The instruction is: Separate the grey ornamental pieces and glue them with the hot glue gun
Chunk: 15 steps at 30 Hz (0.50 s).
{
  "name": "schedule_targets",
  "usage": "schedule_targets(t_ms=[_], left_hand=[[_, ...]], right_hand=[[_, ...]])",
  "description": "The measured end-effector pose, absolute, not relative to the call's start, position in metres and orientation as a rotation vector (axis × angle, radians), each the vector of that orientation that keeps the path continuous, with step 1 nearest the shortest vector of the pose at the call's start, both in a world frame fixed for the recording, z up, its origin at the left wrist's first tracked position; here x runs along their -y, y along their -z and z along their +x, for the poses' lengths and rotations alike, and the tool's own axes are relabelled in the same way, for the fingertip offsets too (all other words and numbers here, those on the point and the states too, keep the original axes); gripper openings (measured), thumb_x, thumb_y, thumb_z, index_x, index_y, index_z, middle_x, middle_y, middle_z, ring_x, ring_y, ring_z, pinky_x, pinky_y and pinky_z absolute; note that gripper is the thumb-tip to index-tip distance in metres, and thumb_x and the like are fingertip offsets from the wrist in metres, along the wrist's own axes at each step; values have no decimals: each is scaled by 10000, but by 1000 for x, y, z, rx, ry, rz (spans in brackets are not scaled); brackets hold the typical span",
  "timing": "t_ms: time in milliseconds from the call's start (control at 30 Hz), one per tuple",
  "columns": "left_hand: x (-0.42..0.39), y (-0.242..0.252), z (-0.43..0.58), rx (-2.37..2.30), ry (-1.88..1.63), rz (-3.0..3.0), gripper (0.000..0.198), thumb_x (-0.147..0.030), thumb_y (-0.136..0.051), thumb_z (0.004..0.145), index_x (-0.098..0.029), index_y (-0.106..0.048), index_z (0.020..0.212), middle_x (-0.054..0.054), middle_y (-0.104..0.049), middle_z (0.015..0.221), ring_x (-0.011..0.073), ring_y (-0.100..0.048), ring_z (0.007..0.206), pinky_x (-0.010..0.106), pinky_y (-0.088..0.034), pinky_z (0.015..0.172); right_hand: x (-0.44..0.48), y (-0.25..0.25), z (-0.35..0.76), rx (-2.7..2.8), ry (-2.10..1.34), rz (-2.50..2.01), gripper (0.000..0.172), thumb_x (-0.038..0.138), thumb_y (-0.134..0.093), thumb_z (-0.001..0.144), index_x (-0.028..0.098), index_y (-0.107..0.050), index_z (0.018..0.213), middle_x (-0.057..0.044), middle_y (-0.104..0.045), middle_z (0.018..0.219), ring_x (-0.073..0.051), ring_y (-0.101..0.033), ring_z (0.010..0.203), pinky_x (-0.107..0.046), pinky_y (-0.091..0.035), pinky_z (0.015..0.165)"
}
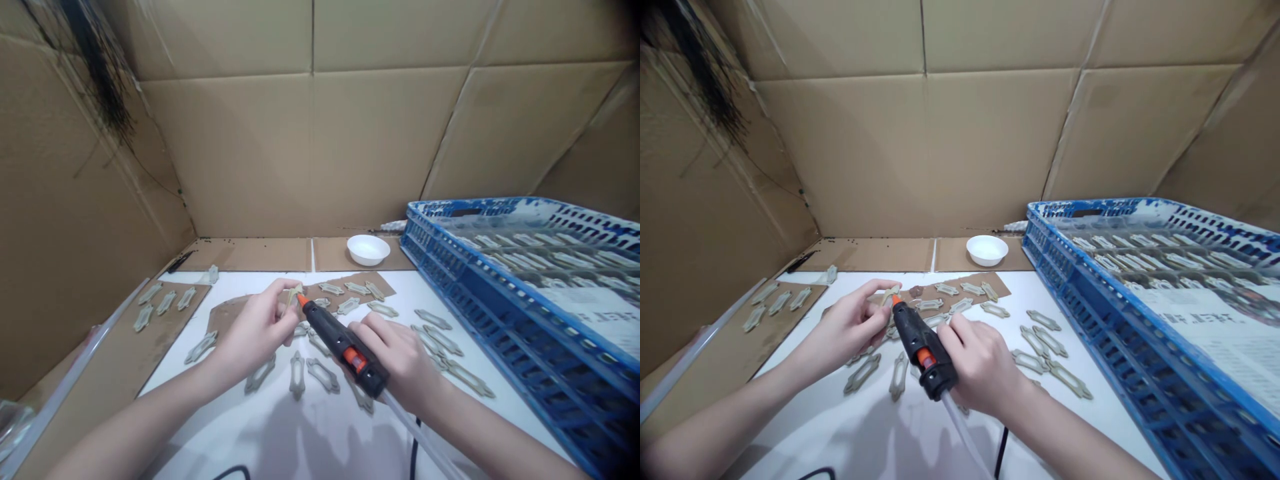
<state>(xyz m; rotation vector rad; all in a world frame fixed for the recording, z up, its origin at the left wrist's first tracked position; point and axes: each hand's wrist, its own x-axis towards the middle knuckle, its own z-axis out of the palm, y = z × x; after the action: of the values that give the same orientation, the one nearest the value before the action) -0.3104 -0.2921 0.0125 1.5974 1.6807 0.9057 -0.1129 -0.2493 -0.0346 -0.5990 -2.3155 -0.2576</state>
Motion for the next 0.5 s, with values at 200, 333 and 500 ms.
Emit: schedule_targets(t_ms=[200,333,500], left_hand=[[287,-7,-311,-1799,-814,1735,343,-282,-397,772,-219,-464,1101,-53,-503,486,121,-457,460,188,-317,455],[286,-8,-315,-1824,-831,1787,342,-268,-392,770,-214,-473,1097,-59,-463,481,112,-408,439,187,-290,450],[290,-18,-318,-1732,-895,1689,285,-291,-362,800,-191,-442,1054,-61,-440,493,101,-370,442,182,-274,437]], right_hand=[[262,27,-115,2370,277,-664,222,205,-368,790,161,-517,631,-35,-465,577,-131,-407,446,-245,-310,438],[256,28,-117,2409,243,-890,197,242,-408,780,161,-539,657,-44,-511,612,-138,-438,426,-258,-284,411],[217,31,-110,2249,-455,-1172,338,451,-416,798,178,-567,667,-14,-544,545,-141,-498,461,-235,-336,430]])
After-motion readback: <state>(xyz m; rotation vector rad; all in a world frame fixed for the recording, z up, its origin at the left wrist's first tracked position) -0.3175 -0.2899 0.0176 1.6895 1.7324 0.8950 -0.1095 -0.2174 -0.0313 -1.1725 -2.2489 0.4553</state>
